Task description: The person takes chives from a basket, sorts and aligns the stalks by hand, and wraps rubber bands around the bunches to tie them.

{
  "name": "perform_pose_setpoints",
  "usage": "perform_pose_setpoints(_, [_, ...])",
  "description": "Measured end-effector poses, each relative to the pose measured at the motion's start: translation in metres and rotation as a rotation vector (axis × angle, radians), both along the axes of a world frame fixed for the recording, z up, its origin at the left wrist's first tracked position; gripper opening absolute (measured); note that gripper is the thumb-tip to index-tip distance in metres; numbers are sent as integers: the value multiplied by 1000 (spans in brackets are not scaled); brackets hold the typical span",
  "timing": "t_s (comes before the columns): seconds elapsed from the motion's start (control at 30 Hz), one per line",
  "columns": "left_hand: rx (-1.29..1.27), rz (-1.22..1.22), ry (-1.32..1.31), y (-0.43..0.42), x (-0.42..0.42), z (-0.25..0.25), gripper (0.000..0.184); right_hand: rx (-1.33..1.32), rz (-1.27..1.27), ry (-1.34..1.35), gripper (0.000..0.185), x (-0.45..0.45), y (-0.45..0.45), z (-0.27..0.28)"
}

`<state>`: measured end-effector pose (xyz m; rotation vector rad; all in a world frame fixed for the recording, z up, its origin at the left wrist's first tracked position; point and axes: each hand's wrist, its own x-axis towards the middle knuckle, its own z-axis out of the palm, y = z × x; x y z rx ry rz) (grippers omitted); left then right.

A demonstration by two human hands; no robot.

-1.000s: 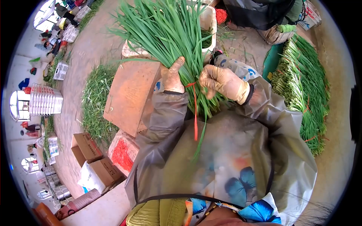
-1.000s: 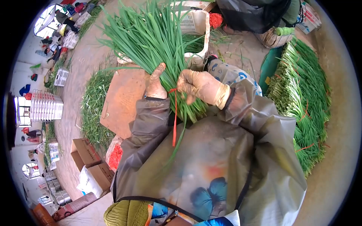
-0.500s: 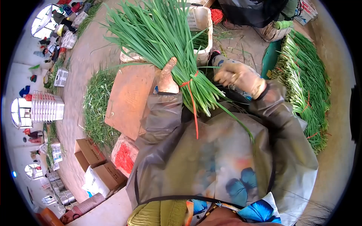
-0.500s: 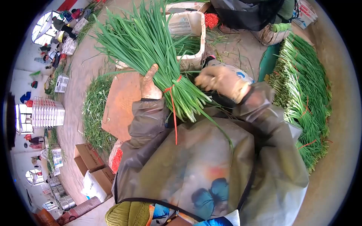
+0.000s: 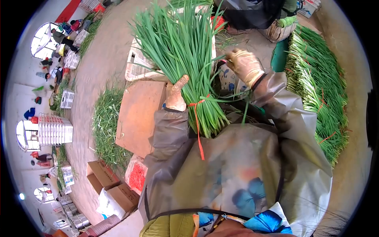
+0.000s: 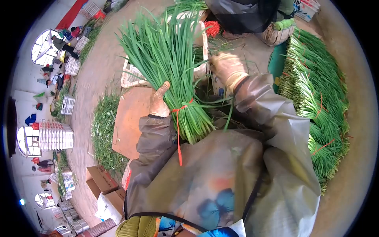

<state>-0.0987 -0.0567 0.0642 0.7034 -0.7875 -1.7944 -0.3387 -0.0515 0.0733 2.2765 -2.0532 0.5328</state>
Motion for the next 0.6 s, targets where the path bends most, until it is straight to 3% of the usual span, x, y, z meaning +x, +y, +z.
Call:
perform_pose_setpoints(0.07, [-54,17,-13,-4,-3,-4,45,-5,-49,19,26,-7,1,-6])
perform_pose_setpoints(0.13, [-20,-21,1,-9,-8,-5,48,437,263,-1004,55,5,6,-5])
perform_pose_setpoints(0.17, [-92,-4,-87,-16,-14,-17,50,402,91,-937,72,19,7,3])
perform_pose_setpoints(0.2, [-164,14,-174,-19,-21,-25,52,360,142,-1059,72,26,-9,-19])
perform_pose_setpoints(0.27, [-389,34,-250,-13,-40,-18,51,298,17,-1324,58,42,-21,-17])
perform_pose_setpoints(0.3, [-336,50,-292,-15,-39,-12,51,288,15,-1321,58,39,-21,-13])
perform_pose_setpoints(0.33, [-284,68,-334,-16,-37,-5,51,277,36,-1493,53,35,-21,-8])
perform_pose_setpoints(0.37, [-203,50,-120,-12,-35,3,48,269,62,-1664,48,33,-22,-4])
perform_pose_setpoints(0.4, [-174,91,-103,-12,-31,6,45,173,31,-1695,41,34,-22,-7])
perform_pose_setpoints(0.47, [-145,65,-99,-14,-22,4,46,141,80,-1834,41,35,-17,-12])
perform_pose_setpoints(0.6, [-163,41,-46,-20,-22,0,49,69,72,-1861,40,38,-8,-1])
